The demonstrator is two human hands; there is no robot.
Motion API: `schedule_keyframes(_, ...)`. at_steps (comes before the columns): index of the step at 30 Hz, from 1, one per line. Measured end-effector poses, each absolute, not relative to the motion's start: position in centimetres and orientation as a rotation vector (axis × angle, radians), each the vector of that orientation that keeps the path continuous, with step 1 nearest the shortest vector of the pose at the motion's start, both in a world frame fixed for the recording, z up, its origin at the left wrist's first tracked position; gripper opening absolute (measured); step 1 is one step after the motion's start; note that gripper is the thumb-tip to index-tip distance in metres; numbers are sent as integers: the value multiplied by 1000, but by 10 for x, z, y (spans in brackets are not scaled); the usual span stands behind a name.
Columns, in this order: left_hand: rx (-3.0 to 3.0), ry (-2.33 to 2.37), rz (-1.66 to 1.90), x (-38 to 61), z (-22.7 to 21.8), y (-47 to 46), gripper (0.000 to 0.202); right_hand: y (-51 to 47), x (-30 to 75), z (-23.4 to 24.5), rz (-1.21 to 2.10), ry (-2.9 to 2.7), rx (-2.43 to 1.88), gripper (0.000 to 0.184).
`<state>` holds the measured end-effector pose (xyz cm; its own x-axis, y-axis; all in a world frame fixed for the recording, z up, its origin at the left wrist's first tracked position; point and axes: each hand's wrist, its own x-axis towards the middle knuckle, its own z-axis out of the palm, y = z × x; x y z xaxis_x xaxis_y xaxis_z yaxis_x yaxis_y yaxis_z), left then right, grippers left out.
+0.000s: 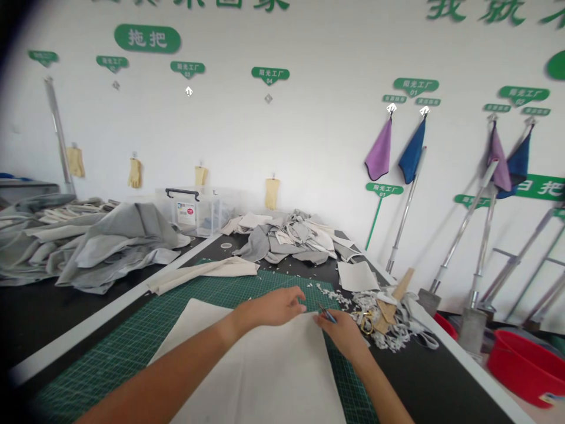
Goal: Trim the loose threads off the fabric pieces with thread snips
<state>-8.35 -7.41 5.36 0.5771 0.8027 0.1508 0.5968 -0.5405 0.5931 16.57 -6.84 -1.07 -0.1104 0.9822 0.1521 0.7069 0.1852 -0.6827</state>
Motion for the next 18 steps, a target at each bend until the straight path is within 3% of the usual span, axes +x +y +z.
schedule_keyframes(7, 2454, 1243, 789, -35, -9, -67, 40, -75, 162, -4, 574, -1875, -1442, 30)
schedule_keyframes(13, 2576, 1272, 769, -42, -10, -80, 19, -74, 159, -9, 661, -1802, -1471, 32)
schedule_keyframes(18, 2606, 1297, 813, -43, -9, -83, 17, -77, 153, -8, 918, -1701, -1525, 38)
